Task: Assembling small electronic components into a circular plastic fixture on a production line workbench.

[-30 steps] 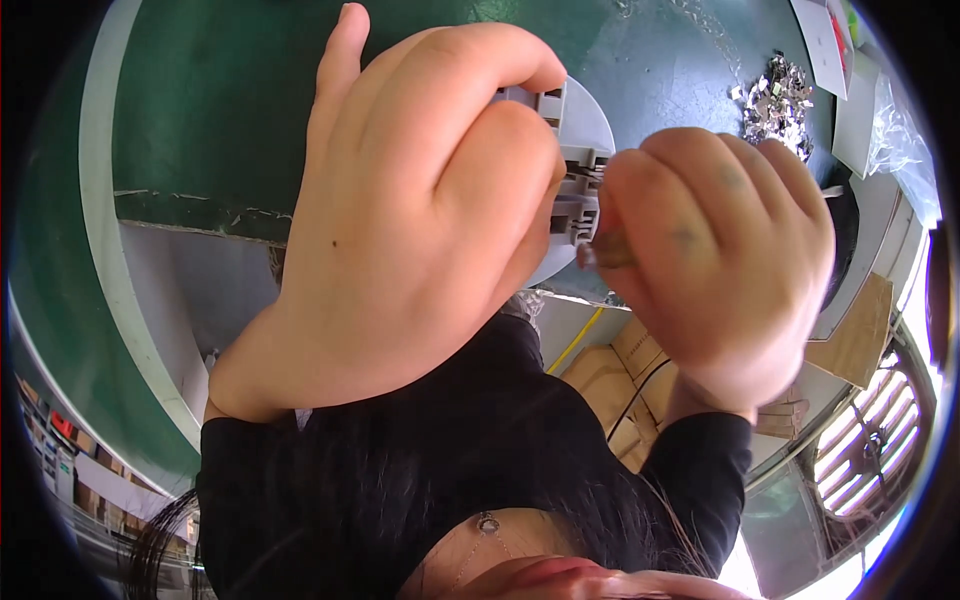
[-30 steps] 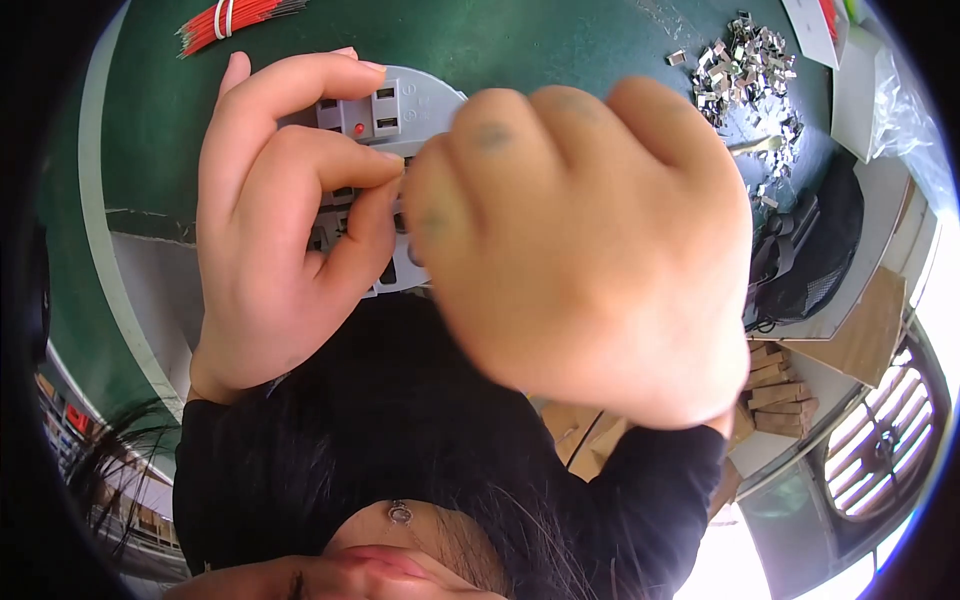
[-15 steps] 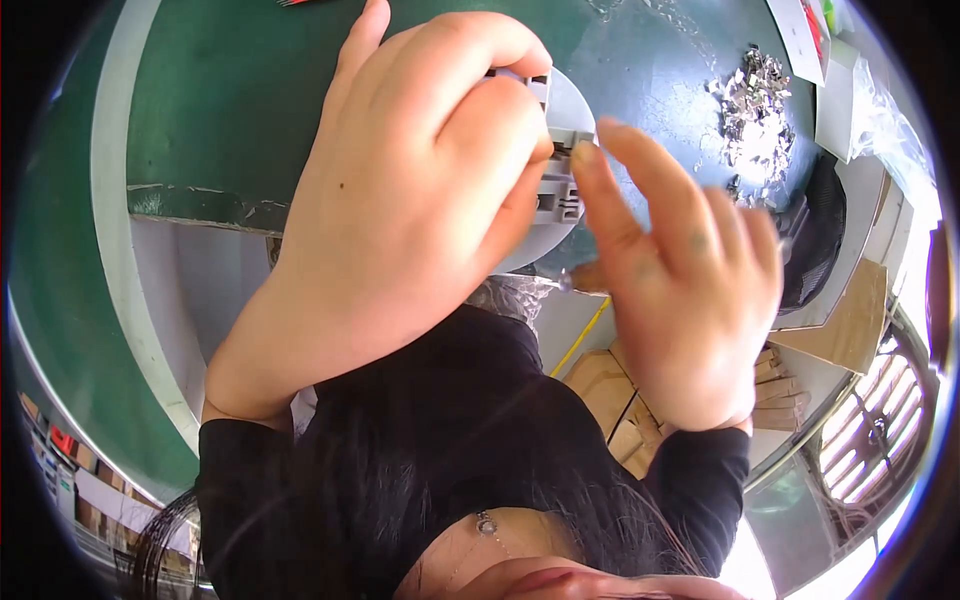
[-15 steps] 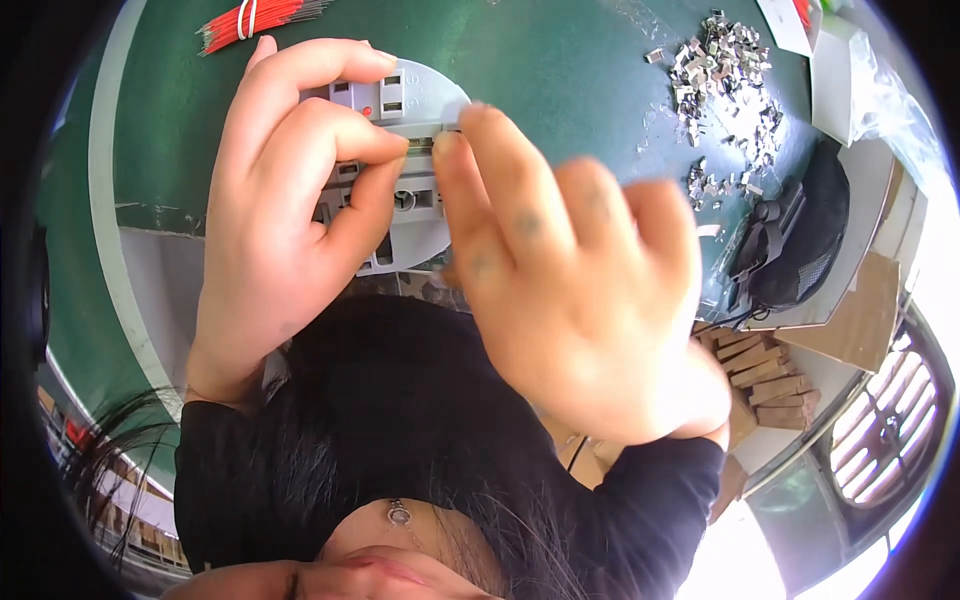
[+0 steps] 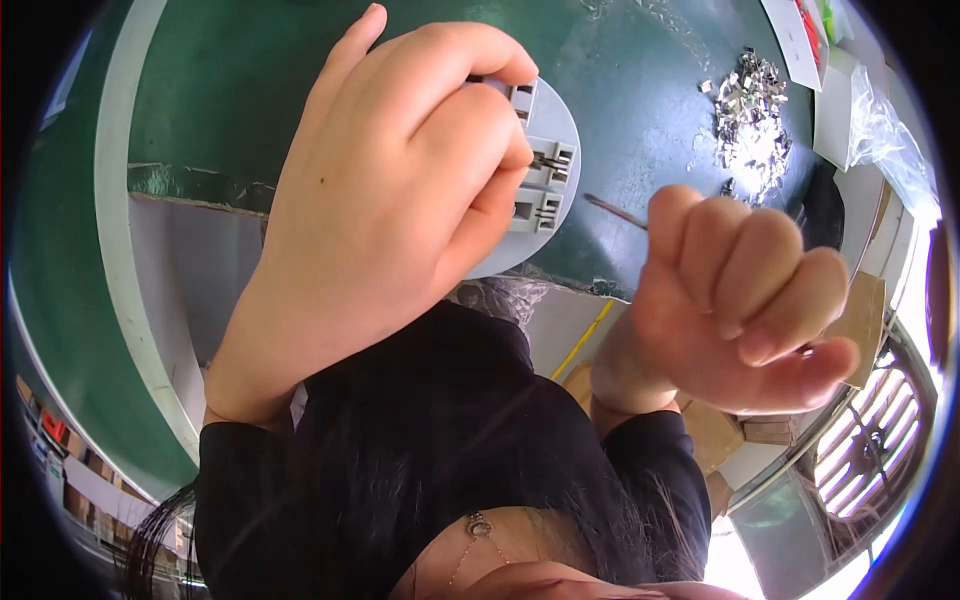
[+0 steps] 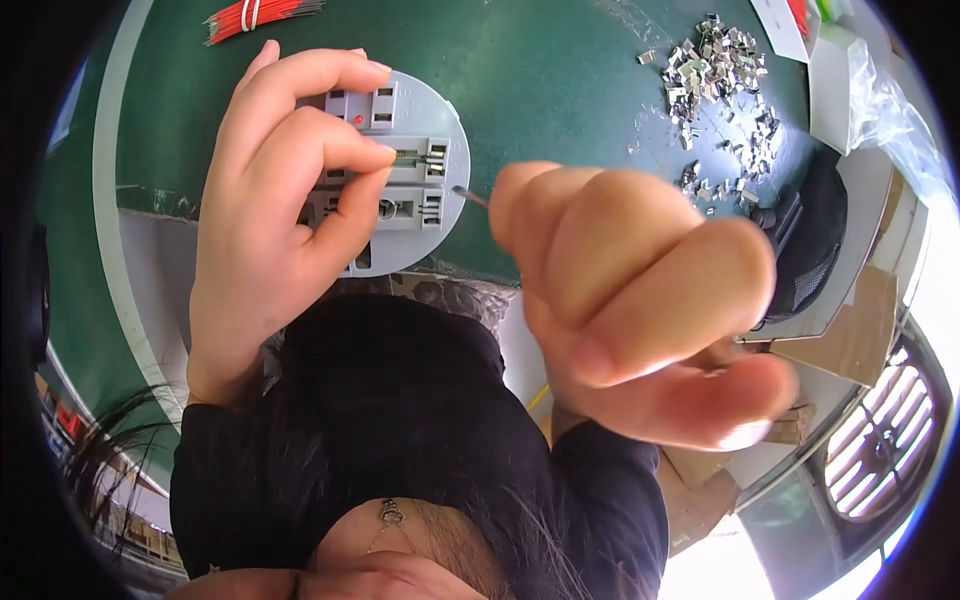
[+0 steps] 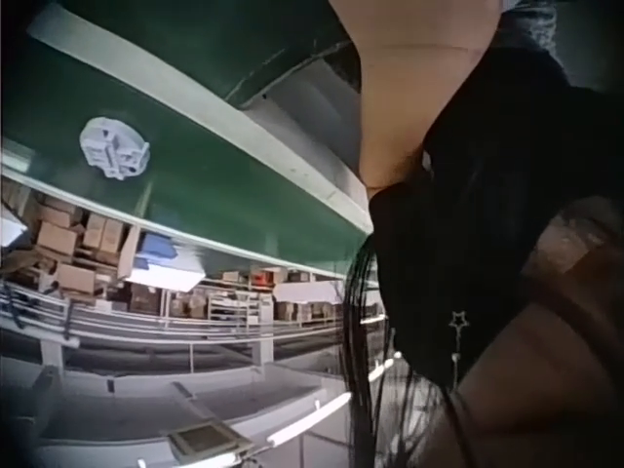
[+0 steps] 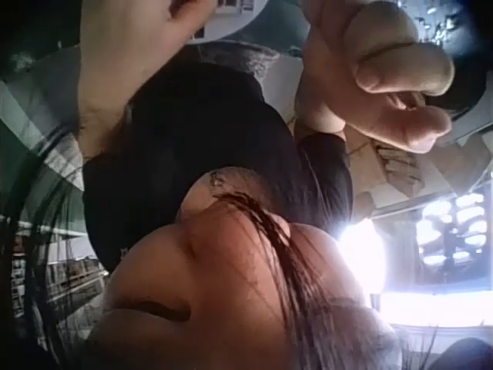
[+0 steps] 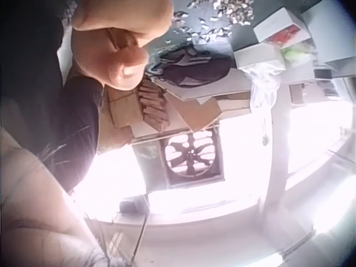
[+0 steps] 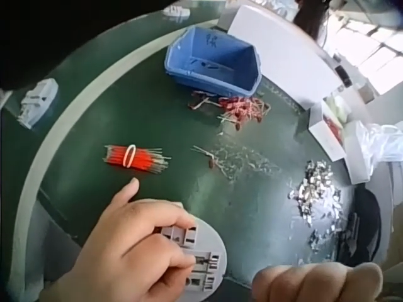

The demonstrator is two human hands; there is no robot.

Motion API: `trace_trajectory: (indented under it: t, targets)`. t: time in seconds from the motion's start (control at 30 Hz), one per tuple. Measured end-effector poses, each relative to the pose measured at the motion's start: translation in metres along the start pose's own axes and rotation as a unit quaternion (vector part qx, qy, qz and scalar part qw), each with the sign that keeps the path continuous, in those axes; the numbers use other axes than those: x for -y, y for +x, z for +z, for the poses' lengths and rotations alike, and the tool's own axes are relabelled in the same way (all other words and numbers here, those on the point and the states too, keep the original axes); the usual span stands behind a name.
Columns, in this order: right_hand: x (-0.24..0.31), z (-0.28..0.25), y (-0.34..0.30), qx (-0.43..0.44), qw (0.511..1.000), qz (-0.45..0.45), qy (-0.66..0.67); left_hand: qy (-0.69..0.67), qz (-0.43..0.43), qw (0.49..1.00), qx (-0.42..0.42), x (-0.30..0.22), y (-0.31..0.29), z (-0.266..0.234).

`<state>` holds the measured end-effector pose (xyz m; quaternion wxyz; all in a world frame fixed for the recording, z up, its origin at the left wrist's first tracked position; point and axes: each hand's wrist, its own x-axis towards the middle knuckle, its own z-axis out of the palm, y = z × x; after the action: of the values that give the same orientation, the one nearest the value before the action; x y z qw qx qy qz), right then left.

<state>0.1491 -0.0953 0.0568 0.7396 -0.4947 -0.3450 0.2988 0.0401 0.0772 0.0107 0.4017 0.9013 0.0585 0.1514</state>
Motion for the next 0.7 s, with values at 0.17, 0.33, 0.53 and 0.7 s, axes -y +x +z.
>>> trace_trajectory:
  t: [0.17,0.33,0.53,0.7]
  targets:
    - [-0.02,0.006,-0.005,-0.03,0.996,-0.067,0.046,0.01,0.015,1.0,0.001,0.006,0.0,0.003]
    - [-0.026,0.019,-0.001,-0.082,0.994,-0.059,0.03,0.014,0.03,0.999,-0.002,0.007,-0.005,0.004]
    - [-0.045,0.016,0.003,-0.005,0.985,-0.126,-0.117,0.028,0.006,0.999,0.046,-0.009,-0.009,-0.007]
    - [-0.029,0.01,0.016,-0.013,0.991,-0.128,0.028,0.057,0.0,0.995,0.082,-0.01,-0.016,-0.008]
